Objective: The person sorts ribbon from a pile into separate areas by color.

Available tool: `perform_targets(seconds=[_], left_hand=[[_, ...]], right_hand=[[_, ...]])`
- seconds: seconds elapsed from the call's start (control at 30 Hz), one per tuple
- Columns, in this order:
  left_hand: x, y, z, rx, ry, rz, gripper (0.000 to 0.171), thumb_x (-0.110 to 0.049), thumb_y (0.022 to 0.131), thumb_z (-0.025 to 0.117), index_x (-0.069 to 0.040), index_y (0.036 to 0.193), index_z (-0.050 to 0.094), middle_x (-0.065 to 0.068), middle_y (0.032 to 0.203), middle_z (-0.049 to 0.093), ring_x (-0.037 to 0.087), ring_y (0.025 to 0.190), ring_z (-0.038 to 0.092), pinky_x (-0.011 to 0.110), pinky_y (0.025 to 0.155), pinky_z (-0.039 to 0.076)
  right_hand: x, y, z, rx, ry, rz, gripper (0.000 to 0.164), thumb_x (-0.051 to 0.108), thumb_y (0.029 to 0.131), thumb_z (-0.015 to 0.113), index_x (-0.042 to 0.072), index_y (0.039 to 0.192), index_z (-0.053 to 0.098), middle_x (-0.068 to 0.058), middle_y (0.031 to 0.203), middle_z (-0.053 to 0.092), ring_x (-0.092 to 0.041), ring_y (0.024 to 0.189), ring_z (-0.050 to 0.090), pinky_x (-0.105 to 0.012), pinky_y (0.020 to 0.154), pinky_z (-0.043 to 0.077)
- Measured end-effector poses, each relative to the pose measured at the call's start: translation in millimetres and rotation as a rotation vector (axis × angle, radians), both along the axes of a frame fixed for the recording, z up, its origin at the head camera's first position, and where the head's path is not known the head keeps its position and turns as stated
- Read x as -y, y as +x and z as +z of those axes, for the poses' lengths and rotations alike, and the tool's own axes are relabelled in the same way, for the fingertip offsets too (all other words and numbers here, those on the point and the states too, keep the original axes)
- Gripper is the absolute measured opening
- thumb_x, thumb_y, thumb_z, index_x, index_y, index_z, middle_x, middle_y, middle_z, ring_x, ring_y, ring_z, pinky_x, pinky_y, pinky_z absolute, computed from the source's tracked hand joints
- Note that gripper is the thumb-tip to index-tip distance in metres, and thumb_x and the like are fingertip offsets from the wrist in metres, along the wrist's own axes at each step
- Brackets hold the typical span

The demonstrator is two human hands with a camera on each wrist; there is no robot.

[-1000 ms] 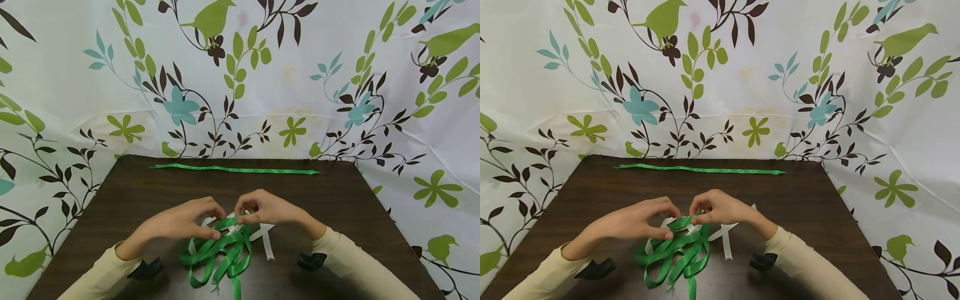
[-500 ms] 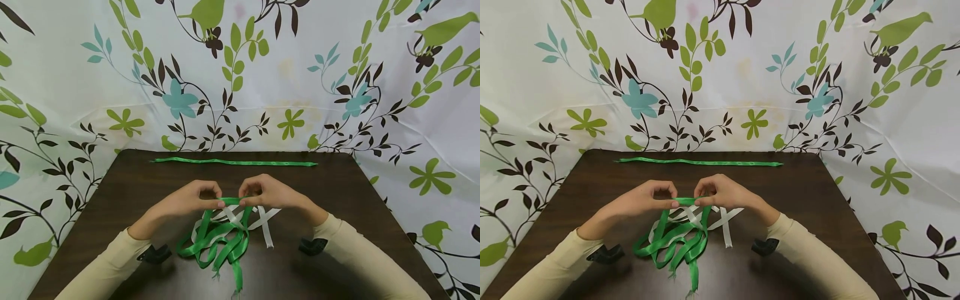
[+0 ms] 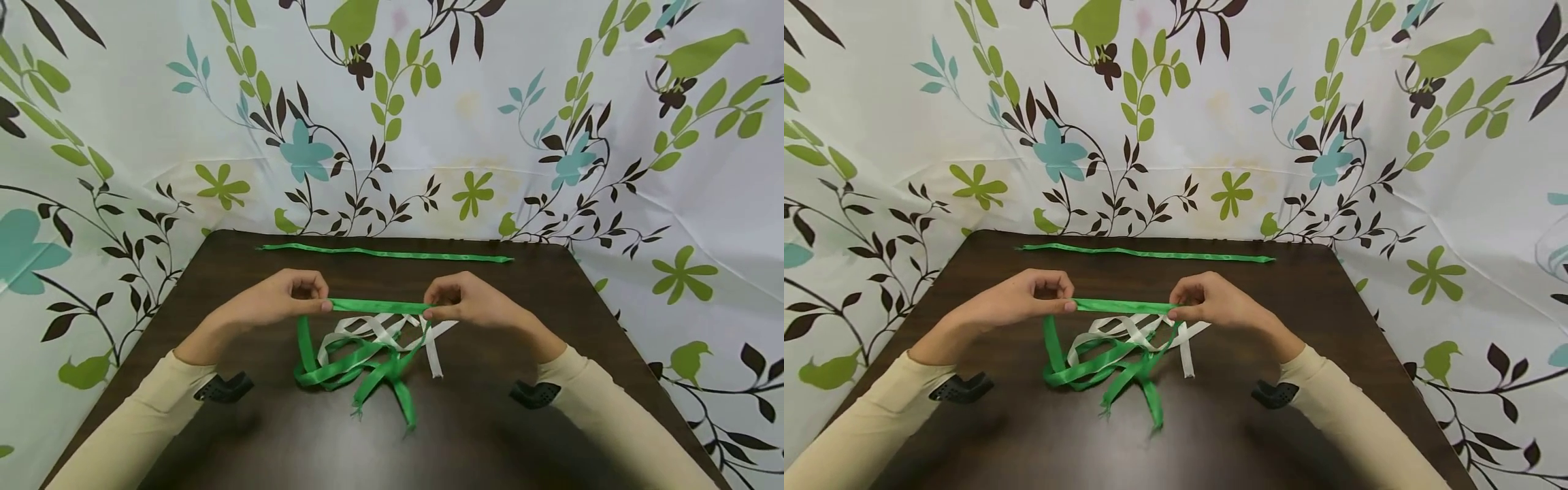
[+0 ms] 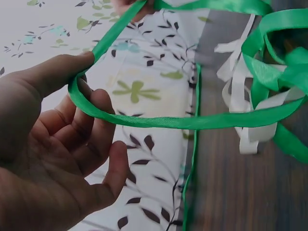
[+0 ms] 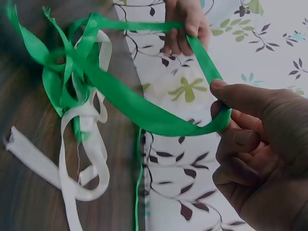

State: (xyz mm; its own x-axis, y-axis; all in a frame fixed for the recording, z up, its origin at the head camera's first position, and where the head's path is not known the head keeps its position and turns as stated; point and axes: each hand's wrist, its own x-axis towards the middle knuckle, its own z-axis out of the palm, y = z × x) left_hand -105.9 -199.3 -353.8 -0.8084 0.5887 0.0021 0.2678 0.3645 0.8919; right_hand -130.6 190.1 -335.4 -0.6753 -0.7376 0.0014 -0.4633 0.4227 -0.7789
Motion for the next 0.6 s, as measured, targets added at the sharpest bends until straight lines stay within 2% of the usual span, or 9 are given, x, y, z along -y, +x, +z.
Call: perform_targets(seconds=[0.1,0.23,0.37,0.5,0.6], left_hand=[[10.6,6.7,3.4,-0.038,-0.026,0.008,0.018,-0.033,0.098,0.072,-0.015,0.101,0.067,0.015,0.085,0.061,0.025,0.077,0.052,0.036,0.065,0.042],[21.8,8.1,8.1,-0.094,-0.078,0.013,0.017,-0.033,0.097,0.073,-0.017,0.101,0.068,0.008,0.08,0.061,0.024,0.073,0.049,0.037,0.063,0.041],[34.8,10.6,10.9,-0.173,-0.164,0.015,0.017,-0.036,0.096,0.074,-0.021,0.103,0.069,0.001,0.081,0.062,0.021,0.076,0.052,0.036,0.065,0.043],[46.1,11.0,14.6,-0.228,-0.234,-0.049,0.012,-0.035,0.097,0.072,-0.026,0.106,0.072,0.0,0.083,0.062,0.019,0.076,0.054,0.035,0.065,0.044],[52.3,10.0,19.6,-0.239,-0.246,-0.092,0.009,-0.032,0.098,0.072,-0.027,0.105,0.073,0.002,0.084,0.063,0.019,0.076,0.053,0.035,0.064,0.044]], right_hand=[[-14.1,7.8,3.7,-0.011,-0.003,-0.041,0.011,0.027,0.093,0.078,0.022,0.1,0.072,-0.005,0.081,0.068,-0.016,0.065,0.048,-0.033,0.059,0.041],[-35.2,10.9,7.2,-0.049,0.002,-0.113,0.015,0.029,0.091,0.08,0.019,0.098,0.071,-0.003,0.083,0.068,-0.019,0.068,0.053,-0.034,0.06,0.043],[-54.4,12.1,9.2,-0.067,-0.001,-0.189,0.019,0.029,0.09,0.082,0.015,0.097,0.071,-0.005,0.083,0.068,-0.021,0.069,0.054,-0.035,0.06,0.043],[-74.7,12.6,10.5,-0.061,-0.041,-0.244,0.02,0.027,0.091,0.081,0.012,0.097,0.07,-0.01,0.085,0.069,-0.021,0.071,0.057,-0.035,0.062,0.044],[-92.0,12.8,11.9,-0.01,-0.153,-0.264,0.018,0.021,0.093,0.079,0.007,0.099,0.069,-0.012,0.084,0.066,-0.021,0.069,0.053,-0.034,0.061,0.042]])
